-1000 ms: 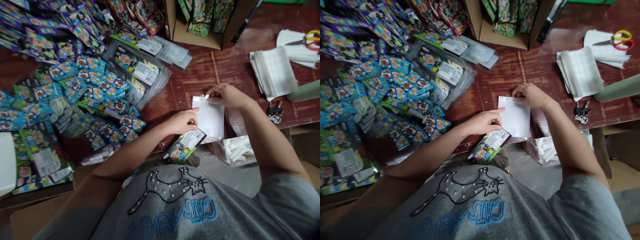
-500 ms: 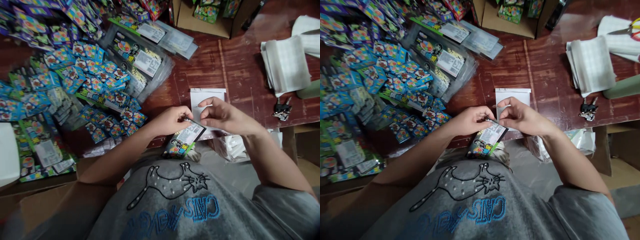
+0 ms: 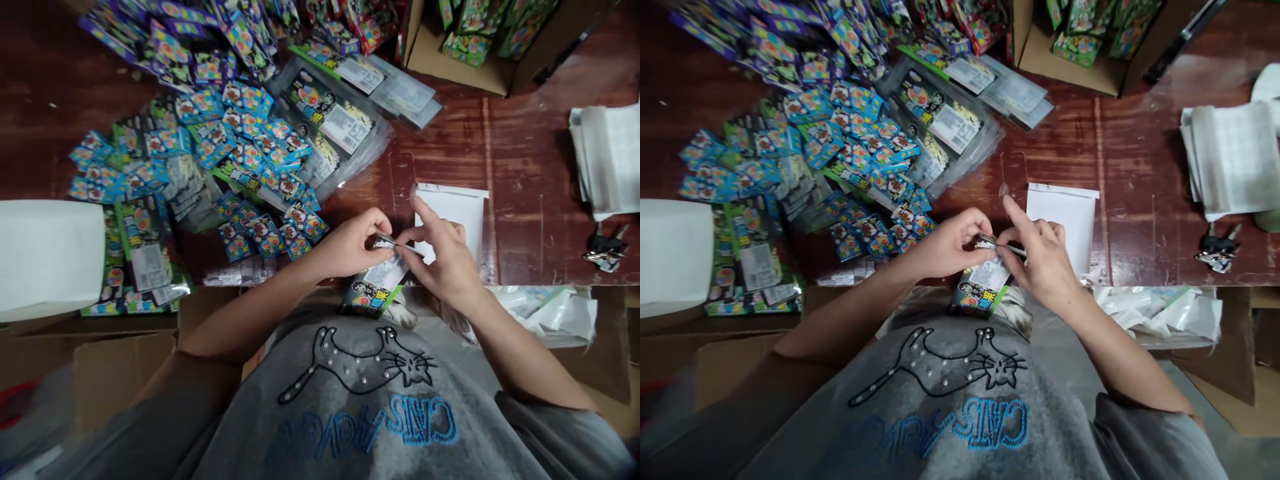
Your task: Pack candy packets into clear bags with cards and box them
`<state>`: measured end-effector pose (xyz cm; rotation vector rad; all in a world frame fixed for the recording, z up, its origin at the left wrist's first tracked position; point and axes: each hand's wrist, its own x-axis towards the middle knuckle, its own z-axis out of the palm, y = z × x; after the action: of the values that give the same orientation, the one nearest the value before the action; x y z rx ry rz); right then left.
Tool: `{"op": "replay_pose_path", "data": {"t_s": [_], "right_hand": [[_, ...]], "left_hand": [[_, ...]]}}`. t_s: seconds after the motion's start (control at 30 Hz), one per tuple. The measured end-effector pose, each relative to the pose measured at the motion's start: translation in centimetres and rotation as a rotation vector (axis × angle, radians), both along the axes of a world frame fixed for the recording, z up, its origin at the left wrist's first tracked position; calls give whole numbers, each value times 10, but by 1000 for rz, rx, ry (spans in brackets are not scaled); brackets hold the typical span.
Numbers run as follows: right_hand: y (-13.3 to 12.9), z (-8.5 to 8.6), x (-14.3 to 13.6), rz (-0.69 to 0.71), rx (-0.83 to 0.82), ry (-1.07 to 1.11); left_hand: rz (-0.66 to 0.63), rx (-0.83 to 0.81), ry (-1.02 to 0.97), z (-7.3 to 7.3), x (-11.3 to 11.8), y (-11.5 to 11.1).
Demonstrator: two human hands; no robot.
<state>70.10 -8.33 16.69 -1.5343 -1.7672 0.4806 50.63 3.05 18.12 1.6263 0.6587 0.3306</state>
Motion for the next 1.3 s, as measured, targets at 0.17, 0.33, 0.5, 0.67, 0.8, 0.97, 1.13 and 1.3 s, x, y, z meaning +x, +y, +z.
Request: {"op": "replay_pose_path", "data": {"t_s": [0.17,0.33,0.5,0.67,0.8,0.97,1.13,1.3], "right_hand": [[-1,-5,-1,-55,15,311],[-9,-15,-26,-234,-57,808],[0,-19,-51,-393,-27,817],[12,-18,-62,-229,-43,746],[14,-24,-83,-293,86,733],[4,-38,-85,-141,-37,713],[4,-40,-74,-87,-77,688],[10,-29,-78,-91,-135,754]], "left_hand": [[281,156,-26,12,-42,13],[616,212,-210,7,-79,-2],[526,89,-114,-2,-97,-36],[389,116,-25,5,-87,-32],[322,92,-98,3,-80,-26],[272,58,-6,-1,-96,-27],[388,115,-59,-2,-94,-26],[469,87,-100,-7,-91,-22]]}}
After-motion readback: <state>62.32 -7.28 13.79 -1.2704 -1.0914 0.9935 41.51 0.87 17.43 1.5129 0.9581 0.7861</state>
